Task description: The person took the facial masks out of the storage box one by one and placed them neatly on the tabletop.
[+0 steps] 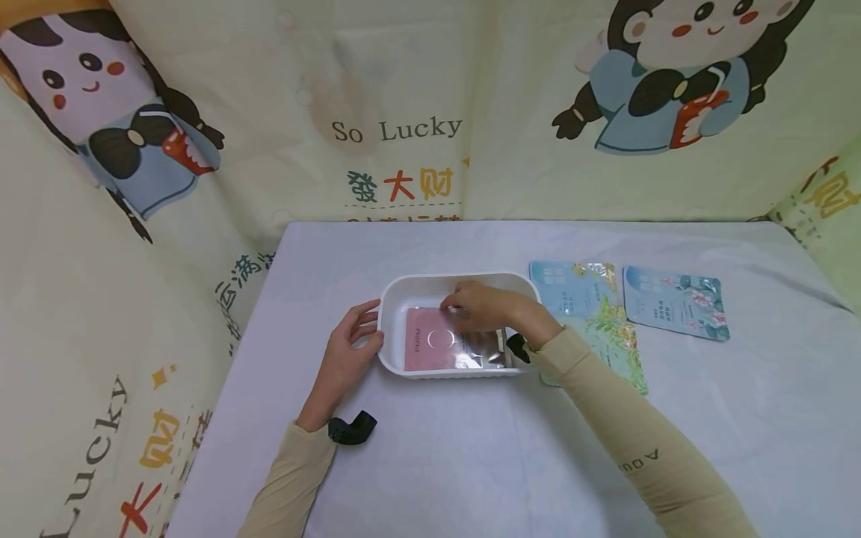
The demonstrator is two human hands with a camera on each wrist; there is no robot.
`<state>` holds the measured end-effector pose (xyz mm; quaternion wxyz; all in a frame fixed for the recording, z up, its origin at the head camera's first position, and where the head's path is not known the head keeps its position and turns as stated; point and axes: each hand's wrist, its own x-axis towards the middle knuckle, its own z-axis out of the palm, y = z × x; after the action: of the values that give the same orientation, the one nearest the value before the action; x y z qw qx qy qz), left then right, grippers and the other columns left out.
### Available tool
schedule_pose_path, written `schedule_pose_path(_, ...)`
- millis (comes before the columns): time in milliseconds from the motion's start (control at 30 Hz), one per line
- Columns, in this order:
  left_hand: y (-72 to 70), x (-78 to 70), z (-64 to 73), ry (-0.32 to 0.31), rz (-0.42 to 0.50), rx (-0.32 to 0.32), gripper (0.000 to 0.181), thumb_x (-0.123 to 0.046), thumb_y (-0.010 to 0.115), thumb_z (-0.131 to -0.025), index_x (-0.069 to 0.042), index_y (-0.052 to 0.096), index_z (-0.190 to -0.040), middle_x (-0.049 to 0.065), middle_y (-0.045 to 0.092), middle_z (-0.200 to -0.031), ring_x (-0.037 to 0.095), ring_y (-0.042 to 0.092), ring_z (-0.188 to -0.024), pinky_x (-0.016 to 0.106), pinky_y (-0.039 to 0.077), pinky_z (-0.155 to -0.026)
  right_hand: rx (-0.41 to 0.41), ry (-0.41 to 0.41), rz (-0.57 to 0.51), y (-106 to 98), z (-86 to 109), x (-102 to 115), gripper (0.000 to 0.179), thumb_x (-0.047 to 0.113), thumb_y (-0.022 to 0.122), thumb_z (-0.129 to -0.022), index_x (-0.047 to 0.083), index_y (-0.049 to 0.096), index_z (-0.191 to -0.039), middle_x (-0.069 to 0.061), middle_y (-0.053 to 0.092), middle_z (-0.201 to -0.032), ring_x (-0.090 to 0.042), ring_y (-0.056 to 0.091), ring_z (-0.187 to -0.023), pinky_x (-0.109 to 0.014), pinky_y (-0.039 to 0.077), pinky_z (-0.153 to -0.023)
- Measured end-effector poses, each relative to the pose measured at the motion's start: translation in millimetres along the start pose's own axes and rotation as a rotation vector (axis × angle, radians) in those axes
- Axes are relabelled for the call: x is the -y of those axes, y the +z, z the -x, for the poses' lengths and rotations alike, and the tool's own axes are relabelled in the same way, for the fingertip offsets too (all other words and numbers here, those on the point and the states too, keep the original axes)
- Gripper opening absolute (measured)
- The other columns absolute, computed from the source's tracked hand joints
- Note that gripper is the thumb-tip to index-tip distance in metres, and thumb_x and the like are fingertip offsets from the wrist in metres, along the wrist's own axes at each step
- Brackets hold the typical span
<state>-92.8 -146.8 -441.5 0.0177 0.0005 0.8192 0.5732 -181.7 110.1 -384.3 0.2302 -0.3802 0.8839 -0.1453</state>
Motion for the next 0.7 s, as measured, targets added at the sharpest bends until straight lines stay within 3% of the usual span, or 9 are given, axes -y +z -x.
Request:
schedule_pose_path(400,0.2,-2.8,0.6,-0.005,0.002,0.005,0.050,-0.013,0.063,-0.094,-0.023,0.051,-0.142,0.008,0.059,-0.134,0.025,0.060,-0.121,0.045,0.052,-0.100,-0.015,0.036,-0.039,0.0,3.5,1.3,0.035,0.010,0.062,-0.094,0.005,0.064,-0.128,-0.013,0.059,-0.119,-0.024,0.053,-0.110,-0.040,0.049,-0.100)
schedule_pose_path(700,0.9,-3.1,1.6,-0.007,-0.003,0.001,0.050,-0.012,0.062,-0.094,-0.023,0.051,-0.142,0.008,0.059,-0.134,0.025,0.060,-0.120,0.045,0.052,-0.100,-0.047,0.008,-0.009,-4.7,7.6,6.0,0.032,0.006,0.062,-0.092,0.002,0.066,-0.123,-0.015,0.061,-0.119,-0.026,0.056,-0.110,-0.041,0.048,-0.100)
